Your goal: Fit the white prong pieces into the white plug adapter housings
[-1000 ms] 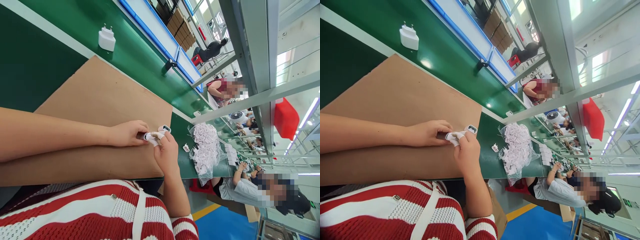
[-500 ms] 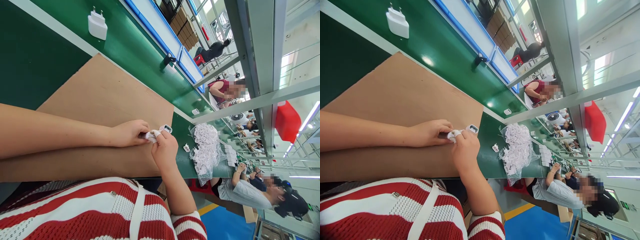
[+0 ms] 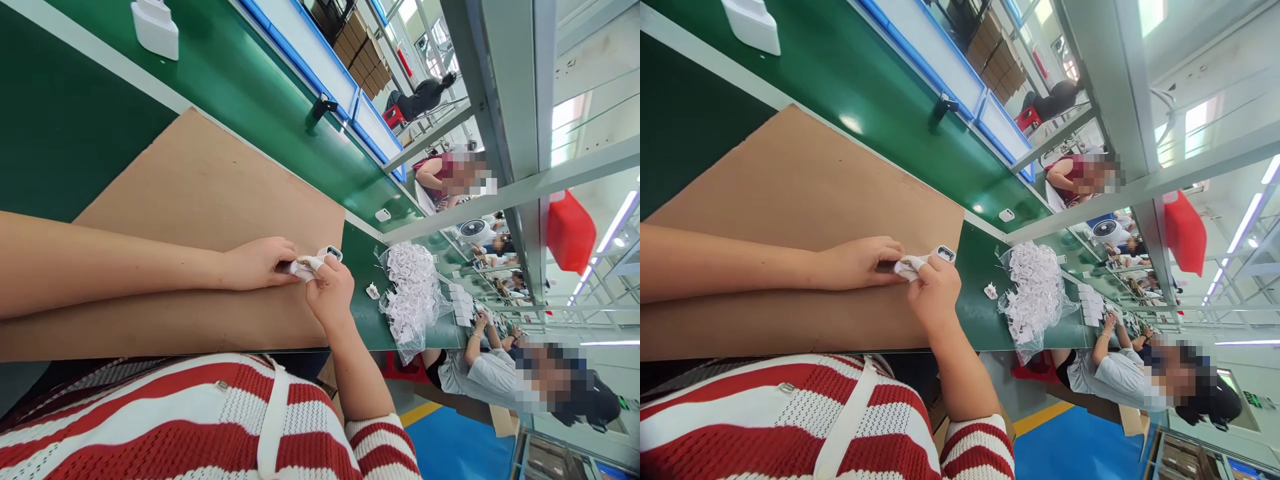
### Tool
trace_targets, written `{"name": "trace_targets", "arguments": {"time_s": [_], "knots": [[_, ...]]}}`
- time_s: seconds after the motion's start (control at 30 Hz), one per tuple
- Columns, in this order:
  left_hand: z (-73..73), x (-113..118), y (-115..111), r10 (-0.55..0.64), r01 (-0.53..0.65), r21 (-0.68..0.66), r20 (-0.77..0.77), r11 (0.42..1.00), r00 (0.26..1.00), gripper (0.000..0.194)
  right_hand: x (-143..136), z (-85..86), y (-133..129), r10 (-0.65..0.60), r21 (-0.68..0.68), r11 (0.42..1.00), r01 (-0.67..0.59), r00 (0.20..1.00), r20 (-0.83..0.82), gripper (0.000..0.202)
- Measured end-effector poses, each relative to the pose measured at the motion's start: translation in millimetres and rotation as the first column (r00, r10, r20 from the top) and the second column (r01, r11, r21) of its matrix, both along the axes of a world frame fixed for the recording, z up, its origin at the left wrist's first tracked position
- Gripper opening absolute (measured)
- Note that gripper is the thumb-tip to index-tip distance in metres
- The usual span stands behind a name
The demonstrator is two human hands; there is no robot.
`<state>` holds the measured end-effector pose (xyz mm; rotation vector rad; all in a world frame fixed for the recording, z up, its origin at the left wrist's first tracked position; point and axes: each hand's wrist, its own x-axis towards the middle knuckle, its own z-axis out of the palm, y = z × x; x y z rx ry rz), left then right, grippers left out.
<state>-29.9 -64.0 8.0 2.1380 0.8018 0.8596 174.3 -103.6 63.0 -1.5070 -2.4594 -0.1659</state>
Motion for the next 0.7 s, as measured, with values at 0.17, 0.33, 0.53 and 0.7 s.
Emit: {"name": "trace_targets", "arguments": {"time_s": [0.17, 0.33, 0.53, 0.7], "knots": [[-3.9, -3, -13, 0.044, -0.029, 0.165, -0.087, 0.986, 0.995, 0.045, 0, -7.4, -3, -0.026, -0.01, 1.0, 0.025, 0.997, -0.073, 0.034], [-6.2, 5, -26, 0.231, -0.128, 0.312, -0.319, 0.941, 0.919, 0.053, 0, -15.0, -3, -0.052, -0.012, 0.999, 0.051, 0.995, -0.088, 0.03], [10.6, 1, -18, 0.085, -0.058, 0.14, -0.197, 0.988, 0.977, 0.043, -3, -12.8, -12, -0.125, -0.123, 0.99, 0.075, 0.873, -0.472, 0.044], [22.7, -20, 21, 0.162, -0.164, -0.006, -0.123, 0.986, 0.979, 0.042, 49, -20.1, -29, -0.216, 0.044, 0.947, 0.317, 0.734, -0.644, 0.047]]}}
